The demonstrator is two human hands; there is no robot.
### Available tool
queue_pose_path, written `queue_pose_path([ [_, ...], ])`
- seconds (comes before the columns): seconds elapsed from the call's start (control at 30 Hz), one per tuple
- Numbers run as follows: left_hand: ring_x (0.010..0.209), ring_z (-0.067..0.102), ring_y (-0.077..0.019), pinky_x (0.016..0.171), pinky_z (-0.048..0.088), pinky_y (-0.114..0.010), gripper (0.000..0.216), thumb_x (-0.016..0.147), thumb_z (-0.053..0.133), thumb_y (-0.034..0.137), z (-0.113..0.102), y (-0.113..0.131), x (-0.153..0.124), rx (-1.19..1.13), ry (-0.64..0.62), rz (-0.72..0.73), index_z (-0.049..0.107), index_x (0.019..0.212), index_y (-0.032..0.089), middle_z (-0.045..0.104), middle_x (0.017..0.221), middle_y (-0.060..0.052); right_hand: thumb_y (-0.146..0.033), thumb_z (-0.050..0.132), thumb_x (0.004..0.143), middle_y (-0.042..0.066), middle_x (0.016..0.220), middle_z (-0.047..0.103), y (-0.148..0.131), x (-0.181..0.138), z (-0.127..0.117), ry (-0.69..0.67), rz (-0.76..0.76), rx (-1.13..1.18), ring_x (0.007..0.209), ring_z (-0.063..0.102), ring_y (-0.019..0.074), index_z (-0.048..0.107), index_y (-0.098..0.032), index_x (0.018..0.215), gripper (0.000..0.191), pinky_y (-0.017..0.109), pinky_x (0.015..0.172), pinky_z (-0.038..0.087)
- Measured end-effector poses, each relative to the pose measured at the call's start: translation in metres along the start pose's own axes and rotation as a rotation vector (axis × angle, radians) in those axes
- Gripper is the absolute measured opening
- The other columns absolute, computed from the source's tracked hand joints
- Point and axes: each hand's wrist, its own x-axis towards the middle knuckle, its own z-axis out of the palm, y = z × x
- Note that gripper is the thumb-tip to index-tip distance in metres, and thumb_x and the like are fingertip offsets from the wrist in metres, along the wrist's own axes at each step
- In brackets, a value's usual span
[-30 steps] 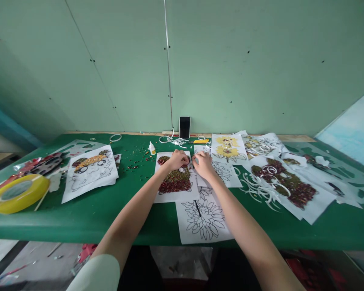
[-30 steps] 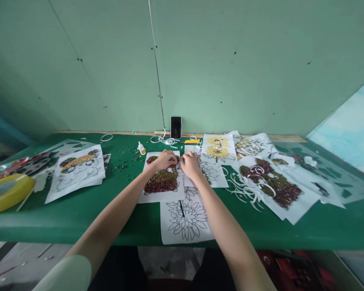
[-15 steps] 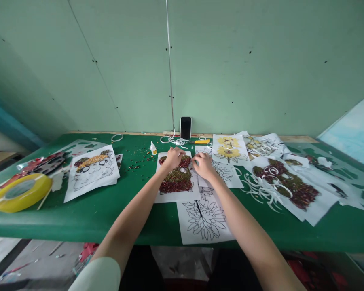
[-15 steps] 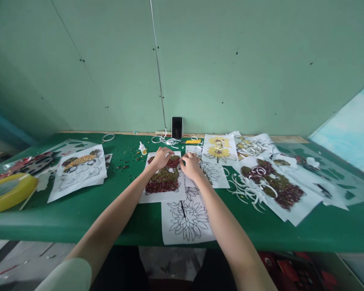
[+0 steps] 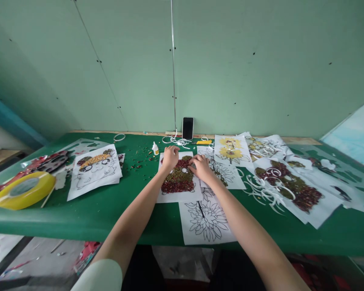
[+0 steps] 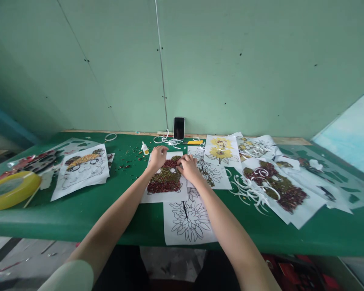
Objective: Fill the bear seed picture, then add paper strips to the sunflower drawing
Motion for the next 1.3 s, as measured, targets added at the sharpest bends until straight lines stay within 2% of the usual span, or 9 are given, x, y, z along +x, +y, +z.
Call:
queue_pose_path([
  [0.3,0.106,0.066,-0.029,0.105,0.05,-0.044,0.031,0.097,0.048,0.009,-0.003,0.002,-0.001,-0.014,0.017,0.0,0.078,0.098,0.018,0.079,0.105,-0.013,-0.029,0.071,0.102,0.013,0.122,0.064,0.0,0.005,0.012,0.023,0.036,0.015,0.125,0.052,0.0366,0.077,-0.023,0.096,0.011,0.053,0.104,0.042],
  [0.47,0.104,0.067,-0.0285,0.107,0.049,-0.044,0.032,0.096,0.048,0.007,-0.002,0.004,-0.001,-0.008,0.013,-0.003,0.078,0.098,0.017,0.079,0.106,-0.013,-0.031,0.067,0.105,0.015,0.124,0.063,0.005,0.006,0.022,0.017,0.062,-0.007,0.125,0.05,0.0374,0.076,-0.023,0.096,0.015,0.054,0.104,0.043],
  [0.7,0.105,0.067,-0.0292,0.102,0.052,-0.042,0.032,0.095,0.05,0.004,-0.002,0.006,-0.002,0.022,0.019,-0.021,0.079,0.098,0.017,0.079,0.105,-0.012,-0.029,0.062,0.107,0.015,0.126,0.063,0.006,0.007,0.03,0.032,0.058,0.003,0.124,0.049,0.037,0.075,-0.021,0.095,0.02,0.056,0.104,0.044],
  [0.8,0.105,0.067,-0.0294,0.102,0.052,-0.042,0.032,0.095,0.049,0.004,-0.002,0.006,-0.002,0.028,0.019,-0.025,0.079,0.098,0.017,0.08,0.105,-0.012,-0.029,0.06,0.108,0.016,0.125,0.064,0.007,0.007,0.028,0.049,0.076,0.021,0.124,0.05,0.0367,0.076,-0.021,0.096,0.022,0.055,0.104,0.044],
  [0.93,0.107,0.066,-0.0298,0.103,0.052,-0.043,0.033,0.095,0.048,0.005,-0.001,0.007,-0.003,0.014,0.027,-0.042,0.079,0.098,0.018,0.08,0.106,-0.012,-0.031,0.06,0.108,0.016,0.125,0.064,0.007,0.01,0.02,0.11,0.175,0.045,0.123,0.052,0.0384,0.077,-0.022,0.096,0.023,0.054,0.1,0.046],
  [1.13,0.108,0.067,-0.029,0.106,0.051,-0.043,0.033,0.093,0.05,0.005,-0.004,0.01,-0.002,-0.024,0.027,-0.047,0.079,0.093,0.019,0.08,0.106,-0.011,-0.03,0.058,0.108,0.015,0.122,0.067,0.004,0.013,0.011,0.109,0.256,0.115,0.122,0.055,0.0374,0.082,-0.023,0.103,0.026,0.051,0.099,0.045],
  [1.3,0.107,0.068,-0.0287,0.106,0.051,-0.043,0.033,0.093,0.05,0.005,-0.007,0.01,-0.003,-0.038,0.03,-0.044,0.079,0.093,0.019,0.081,0.108,-0.011,-0.036,0.055,0.109,0.015,0.117,0.066,0.005,0.008,-0.002,0.128,0.195,0.068,0.12,0.054,0.0373,0.084,-0.023,0.1,0.033,0.053,0.101,0.042],
])
